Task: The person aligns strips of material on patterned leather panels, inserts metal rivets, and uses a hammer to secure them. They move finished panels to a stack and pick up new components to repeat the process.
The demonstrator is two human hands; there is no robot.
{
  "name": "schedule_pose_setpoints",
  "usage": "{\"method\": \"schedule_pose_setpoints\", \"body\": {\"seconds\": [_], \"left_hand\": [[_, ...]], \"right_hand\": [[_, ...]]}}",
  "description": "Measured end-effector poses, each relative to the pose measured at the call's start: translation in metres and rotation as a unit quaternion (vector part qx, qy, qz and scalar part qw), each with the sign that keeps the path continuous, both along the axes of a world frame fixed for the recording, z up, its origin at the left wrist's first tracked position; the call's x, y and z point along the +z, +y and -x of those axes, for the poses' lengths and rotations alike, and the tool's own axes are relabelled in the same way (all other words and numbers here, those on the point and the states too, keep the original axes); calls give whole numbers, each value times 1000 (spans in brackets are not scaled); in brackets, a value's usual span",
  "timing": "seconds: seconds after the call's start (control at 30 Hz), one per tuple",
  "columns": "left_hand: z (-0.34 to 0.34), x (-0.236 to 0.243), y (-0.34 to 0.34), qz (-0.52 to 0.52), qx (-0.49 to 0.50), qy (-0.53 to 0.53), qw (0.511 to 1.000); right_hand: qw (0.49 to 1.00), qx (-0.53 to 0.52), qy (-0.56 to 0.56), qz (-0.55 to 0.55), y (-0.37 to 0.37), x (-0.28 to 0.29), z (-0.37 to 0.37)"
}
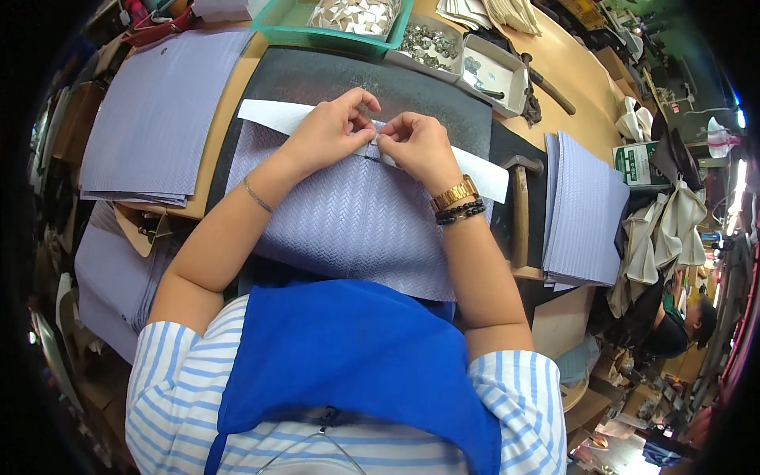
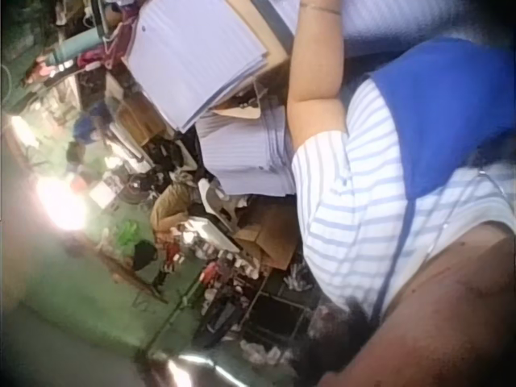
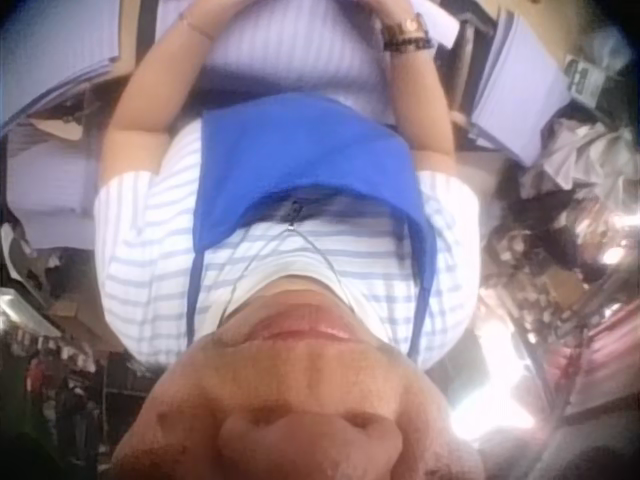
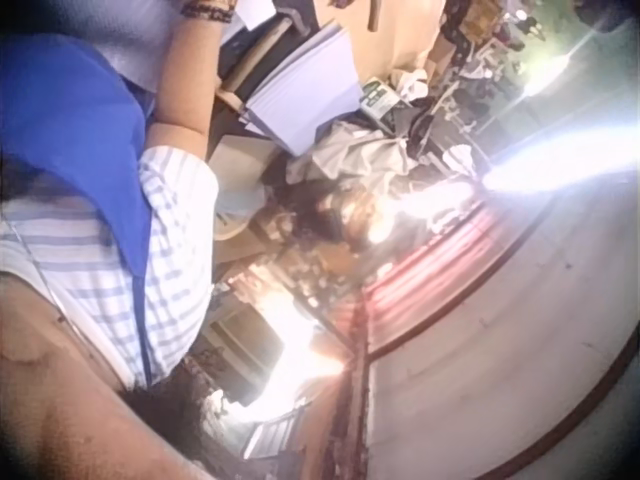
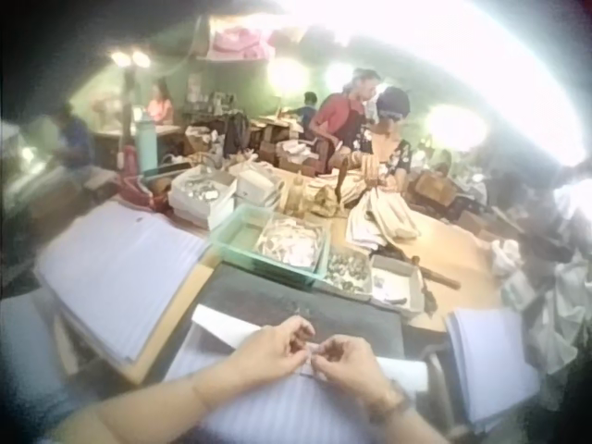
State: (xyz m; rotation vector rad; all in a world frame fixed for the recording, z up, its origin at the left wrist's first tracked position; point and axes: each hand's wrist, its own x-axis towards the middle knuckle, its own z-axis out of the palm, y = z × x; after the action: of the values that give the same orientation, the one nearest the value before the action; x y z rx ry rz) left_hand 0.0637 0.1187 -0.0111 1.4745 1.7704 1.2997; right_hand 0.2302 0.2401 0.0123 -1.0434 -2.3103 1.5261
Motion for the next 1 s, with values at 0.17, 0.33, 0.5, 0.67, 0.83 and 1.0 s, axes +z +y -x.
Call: {"method": "schedule_pose_setpoints", "body": {"seconds": [0.17, 0.33, 0.5, 0.67, 0.83, 1.0], "left_hand": [[-7, 10, 2, 27, 4, 73, 997], [-5, -9, -5, -65, 13, 167, 984], [-11, -1, -6, -75, 4, 126, 989], [-13, -2, 0, -73, -10, 167, 983], [-5, -4, -6, -64, -8, 167, 984], [-6, -4, -5, -64, -6, 160, 985]], "right_hand": [[995, 18, -42, -88, 2, 2, 5], [984, 145, -61, -82, 19, 19, 6], [948, -14, -39, -316, 141, 52, 1], [923, -26, -188, -336, 244, 23, -19], [915, 0, -240, -323, 240, -1, -5], [932, -45, -189, -306, 249, -9, -12]]}}
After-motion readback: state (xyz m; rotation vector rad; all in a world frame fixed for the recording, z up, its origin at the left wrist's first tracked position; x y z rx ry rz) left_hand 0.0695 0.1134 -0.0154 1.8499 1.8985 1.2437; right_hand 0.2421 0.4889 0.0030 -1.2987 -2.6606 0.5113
